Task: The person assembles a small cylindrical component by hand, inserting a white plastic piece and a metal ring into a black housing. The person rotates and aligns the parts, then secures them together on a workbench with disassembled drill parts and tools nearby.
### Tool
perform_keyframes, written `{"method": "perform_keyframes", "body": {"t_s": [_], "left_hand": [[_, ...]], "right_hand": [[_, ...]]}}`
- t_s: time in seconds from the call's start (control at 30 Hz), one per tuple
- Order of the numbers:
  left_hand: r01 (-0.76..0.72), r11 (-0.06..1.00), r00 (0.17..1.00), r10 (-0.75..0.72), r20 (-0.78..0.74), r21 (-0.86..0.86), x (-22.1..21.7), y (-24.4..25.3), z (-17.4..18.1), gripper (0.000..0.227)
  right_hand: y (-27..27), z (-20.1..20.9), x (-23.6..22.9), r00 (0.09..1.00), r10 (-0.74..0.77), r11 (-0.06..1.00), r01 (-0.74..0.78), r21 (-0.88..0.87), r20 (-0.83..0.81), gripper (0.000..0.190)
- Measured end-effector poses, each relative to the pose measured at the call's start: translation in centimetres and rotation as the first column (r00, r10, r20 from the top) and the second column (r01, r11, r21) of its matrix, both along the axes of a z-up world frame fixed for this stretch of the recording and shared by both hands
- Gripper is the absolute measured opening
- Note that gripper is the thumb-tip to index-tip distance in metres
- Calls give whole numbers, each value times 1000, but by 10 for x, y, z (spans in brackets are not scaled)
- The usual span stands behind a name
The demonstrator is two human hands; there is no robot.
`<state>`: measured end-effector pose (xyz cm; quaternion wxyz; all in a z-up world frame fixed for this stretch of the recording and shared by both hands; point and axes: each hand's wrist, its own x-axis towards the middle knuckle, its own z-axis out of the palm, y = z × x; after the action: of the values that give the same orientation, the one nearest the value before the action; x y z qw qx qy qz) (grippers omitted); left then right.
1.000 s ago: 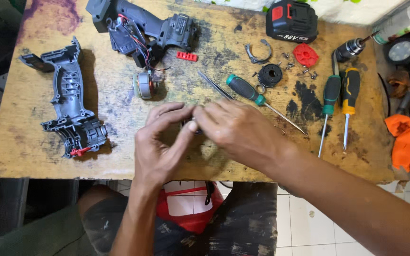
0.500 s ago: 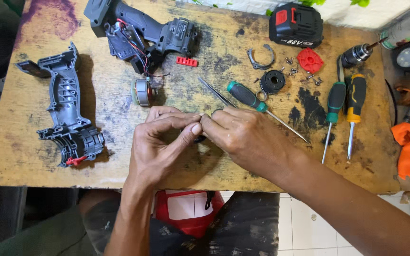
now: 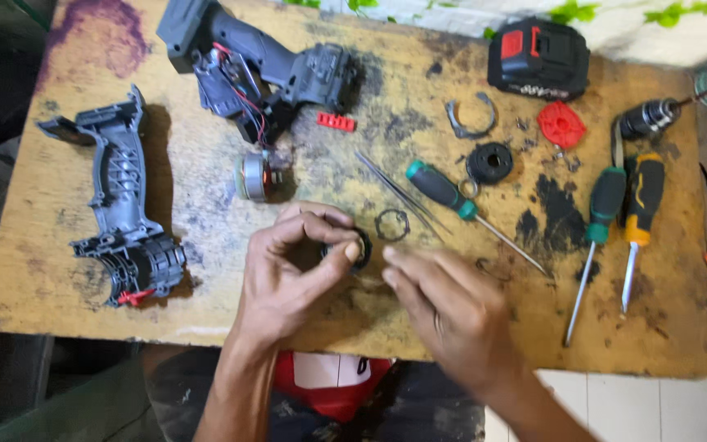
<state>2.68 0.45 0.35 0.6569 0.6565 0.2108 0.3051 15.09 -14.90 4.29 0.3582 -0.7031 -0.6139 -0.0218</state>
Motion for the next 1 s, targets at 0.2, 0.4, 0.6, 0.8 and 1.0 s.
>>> {"method": "perform_keyframes", "body": {"t_s": [0.2, 0.4, 0.6, 0.8, 1.0], "left_hand": [[35, 995, 999, -33, 23, -91, 0, 2, 3, 6], [33, 992, 999, -32, 15, -121, 0, 2, 2, 8], [21, 997, 1000, -23, -17, -69, 0, 2, 3, 7], [-20, 1000, 999, 21, -32, 12, 2, -1, 0, 10], [-25, 999, 999, 26, -35, 30, 3, -1, 4, 11]], "right_hand": [[-5, -30, -19, 974, -141, 989, 146, 13, -179, 17], [8, -29, -20, 941, -180, 983, 180, -29, -285, 48], [25, -29, -24, 928, -215, 977, 206, -62, -304, 57], [35, -38, -29, 908, -306, 951, 304, -52, -285, 41], [38, -42, -29, 898, -329, 942, 333, -39, -290, 34]]}}
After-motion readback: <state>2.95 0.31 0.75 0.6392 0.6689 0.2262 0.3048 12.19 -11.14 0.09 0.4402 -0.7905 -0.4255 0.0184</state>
